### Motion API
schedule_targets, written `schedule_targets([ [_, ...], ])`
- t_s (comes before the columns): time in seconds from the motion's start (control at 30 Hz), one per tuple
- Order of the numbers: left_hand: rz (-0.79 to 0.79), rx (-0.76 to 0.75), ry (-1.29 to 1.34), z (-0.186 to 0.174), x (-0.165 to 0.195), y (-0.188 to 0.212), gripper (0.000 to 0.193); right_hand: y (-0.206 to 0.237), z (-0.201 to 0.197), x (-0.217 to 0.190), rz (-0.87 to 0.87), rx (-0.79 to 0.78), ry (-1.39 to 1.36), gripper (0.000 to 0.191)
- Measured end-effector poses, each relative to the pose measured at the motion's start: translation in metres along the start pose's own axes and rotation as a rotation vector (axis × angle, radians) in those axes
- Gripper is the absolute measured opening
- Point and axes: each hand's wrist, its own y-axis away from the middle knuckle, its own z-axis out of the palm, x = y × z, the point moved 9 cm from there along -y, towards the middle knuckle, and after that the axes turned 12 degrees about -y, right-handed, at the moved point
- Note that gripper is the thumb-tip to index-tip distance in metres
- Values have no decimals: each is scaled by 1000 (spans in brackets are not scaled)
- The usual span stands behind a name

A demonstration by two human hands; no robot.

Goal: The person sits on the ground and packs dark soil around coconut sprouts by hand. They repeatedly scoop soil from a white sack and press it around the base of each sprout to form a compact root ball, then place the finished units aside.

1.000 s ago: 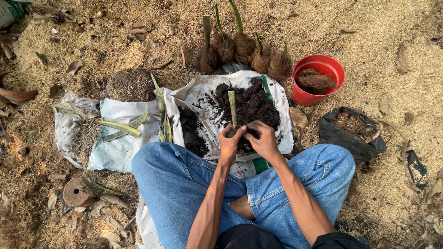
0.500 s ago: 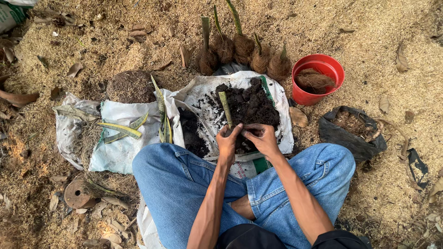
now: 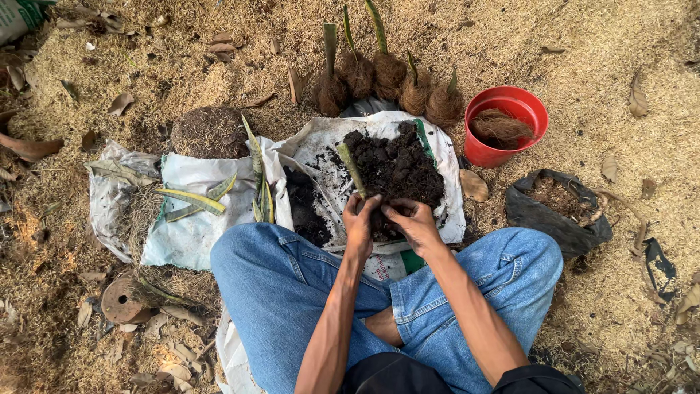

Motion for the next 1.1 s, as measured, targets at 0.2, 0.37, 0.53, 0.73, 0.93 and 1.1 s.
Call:
schedule_targets([
  [0.2, -27, -74, 164, 10, 2, 2, 44, 7, -9, -18, -73, 143, 256, 30],
  [0.37, -80, -105, 262, 6, -10, -4, 63, 17, 18, -37, -352, -47, 382, 26],
  [0.53, -9, -49, 83, 0, -9, -8, 55, 23, 26, -41, -386, -113, 444, 27],
  [0.73, -3, -117, 176, 9, 0, -2, 41, 26, 23, -48, -421, -136, 256, 36],
  [0.93, 59, -213, 119, 19, 7, 3, 21, 32, 27, -35, -488, -103, 263, 28],
  [1.1, 10, -313, 46, 29, 9, 9, 21, 29, 16, -29, -404, -97, 131, 23],
])
